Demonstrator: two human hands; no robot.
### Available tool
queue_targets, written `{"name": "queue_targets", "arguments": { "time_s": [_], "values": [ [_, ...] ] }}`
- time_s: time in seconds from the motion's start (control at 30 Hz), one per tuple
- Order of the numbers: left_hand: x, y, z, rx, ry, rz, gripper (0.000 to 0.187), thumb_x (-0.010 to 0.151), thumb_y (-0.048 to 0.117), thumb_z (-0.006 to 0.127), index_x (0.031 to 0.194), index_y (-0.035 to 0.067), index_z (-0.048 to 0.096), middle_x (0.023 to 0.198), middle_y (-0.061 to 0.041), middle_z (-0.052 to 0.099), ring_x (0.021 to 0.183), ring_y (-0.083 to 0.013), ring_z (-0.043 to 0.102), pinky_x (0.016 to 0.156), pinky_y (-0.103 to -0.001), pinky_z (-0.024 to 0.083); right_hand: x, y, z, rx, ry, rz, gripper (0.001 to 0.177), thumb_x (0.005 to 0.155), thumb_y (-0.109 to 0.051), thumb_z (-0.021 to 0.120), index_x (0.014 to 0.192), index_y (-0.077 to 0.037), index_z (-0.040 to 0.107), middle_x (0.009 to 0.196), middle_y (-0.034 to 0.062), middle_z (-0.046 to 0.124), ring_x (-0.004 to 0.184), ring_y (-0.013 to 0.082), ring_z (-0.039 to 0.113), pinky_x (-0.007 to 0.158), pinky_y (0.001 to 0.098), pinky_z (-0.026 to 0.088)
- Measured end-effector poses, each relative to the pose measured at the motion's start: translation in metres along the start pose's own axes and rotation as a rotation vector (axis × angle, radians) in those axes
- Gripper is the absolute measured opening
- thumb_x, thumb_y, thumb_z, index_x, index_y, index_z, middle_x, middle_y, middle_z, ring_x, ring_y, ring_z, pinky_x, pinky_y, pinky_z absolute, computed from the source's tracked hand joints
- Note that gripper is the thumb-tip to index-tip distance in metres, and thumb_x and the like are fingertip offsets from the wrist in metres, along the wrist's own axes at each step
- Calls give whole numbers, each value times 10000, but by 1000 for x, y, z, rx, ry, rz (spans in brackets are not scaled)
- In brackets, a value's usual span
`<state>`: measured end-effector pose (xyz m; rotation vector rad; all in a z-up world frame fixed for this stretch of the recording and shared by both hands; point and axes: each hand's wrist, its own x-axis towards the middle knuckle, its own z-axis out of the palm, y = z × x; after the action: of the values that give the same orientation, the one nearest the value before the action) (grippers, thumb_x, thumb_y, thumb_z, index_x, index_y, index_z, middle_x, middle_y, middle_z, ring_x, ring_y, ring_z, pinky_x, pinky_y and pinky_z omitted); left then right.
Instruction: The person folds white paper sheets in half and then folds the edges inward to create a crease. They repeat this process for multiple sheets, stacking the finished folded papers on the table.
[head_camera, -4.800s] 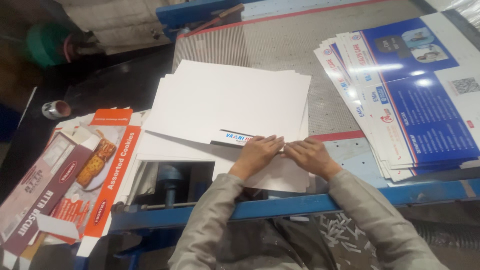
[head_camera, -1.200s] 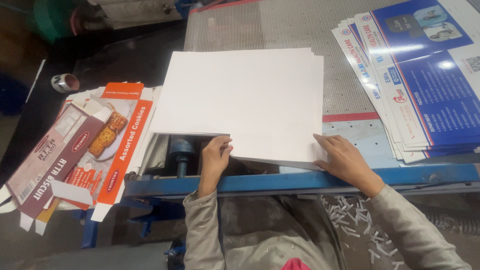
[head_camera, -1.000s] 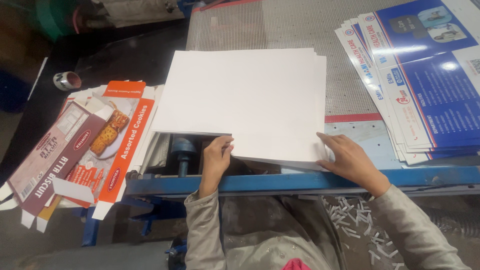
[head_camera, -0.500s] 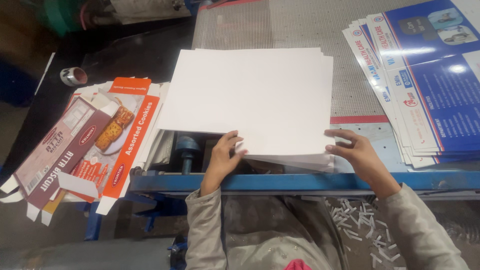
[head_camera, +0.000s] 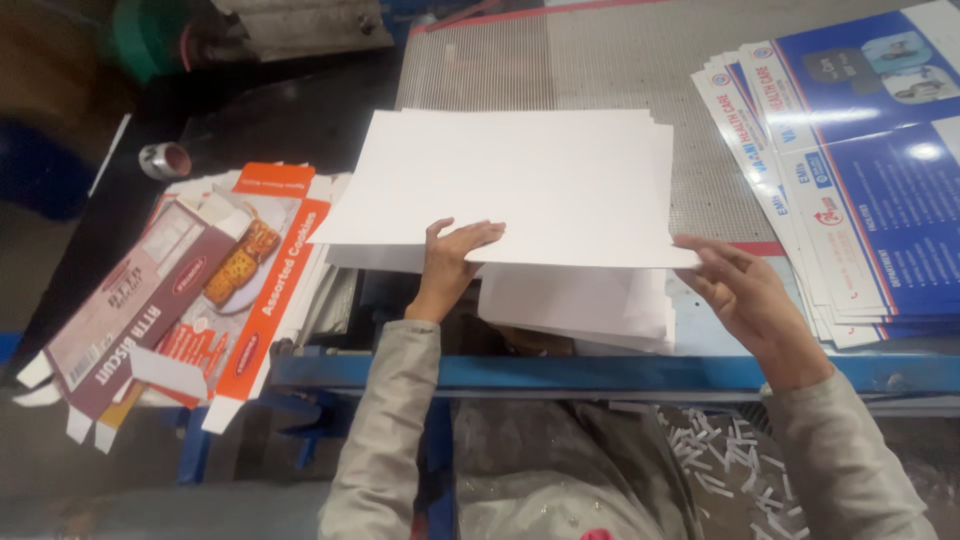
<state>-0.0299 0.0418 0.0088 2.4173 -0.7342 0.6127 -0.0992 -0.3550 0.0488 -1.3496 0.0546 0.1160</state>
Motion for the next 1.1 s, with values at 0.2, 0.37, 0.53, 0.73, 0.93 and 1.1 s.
{"name": "queue_targets", "arguments": {
  "time_s": [0.2,0.37,0.53,0.73,0.93,1.1],
  "values": [
    [12,16,7,-55,140,-45,308,824,54,816,1075,187,698,1162,86,776,1033,-136,717,971,-392,405,2,3,21,-959,58,-737,548,834,-51,746,1317,-10,488,1392,224,536,1292,398,532,1087,429,421],
    [1,14,14,-58,51,-49,420,779,61,845,1117,144,609,1149,30,734,1029,-169,693,976,-412,393,20,45,21,-776,32,-582,344,900,95,605,1205,-26,501,1336,183,630,1290,346,596,1099,413,448],
    [-3,11,19,-65,-5,-51,498,741,5,831,1168,139,611,1214,12,715,1078,-179,675,978,-417,398,21,52,12,-798,91,-483,339,893,158,566,1179,-22,579,1304,163,691,1342,329,608,1065,394,493],
    [-3,10,18,-92,33,-29,601,704,-116,746,1253,61,578,1349,-69,643,1232,-241,611,1001,-453,372,16,41,17,-809,50,-494,419,825,190,559,1192,-9,595,1327,159,678,1328,325,601,1113,397,461],
    [-8,-2,22,25,-20,47,538,727,-241,617,1137,95,711,1354,-27,677,1313,-272,629,1034,-425,455,17,41,15,-944,17,-609,491,746,201,586,1168,-39,668,1283,107,704,1329,316,599,1102,405,482],
    [-13,-1,18,-74,-97,21,473,728,-198,661,1125,54,714,1294,-184,643,1135,-319,654,904,-360,595,18,48,1,-1215,-37,-690,467,704,142,650,1111,-75,718,1212,58,732,1151,301,643,1006,409,513]
  ]
}}
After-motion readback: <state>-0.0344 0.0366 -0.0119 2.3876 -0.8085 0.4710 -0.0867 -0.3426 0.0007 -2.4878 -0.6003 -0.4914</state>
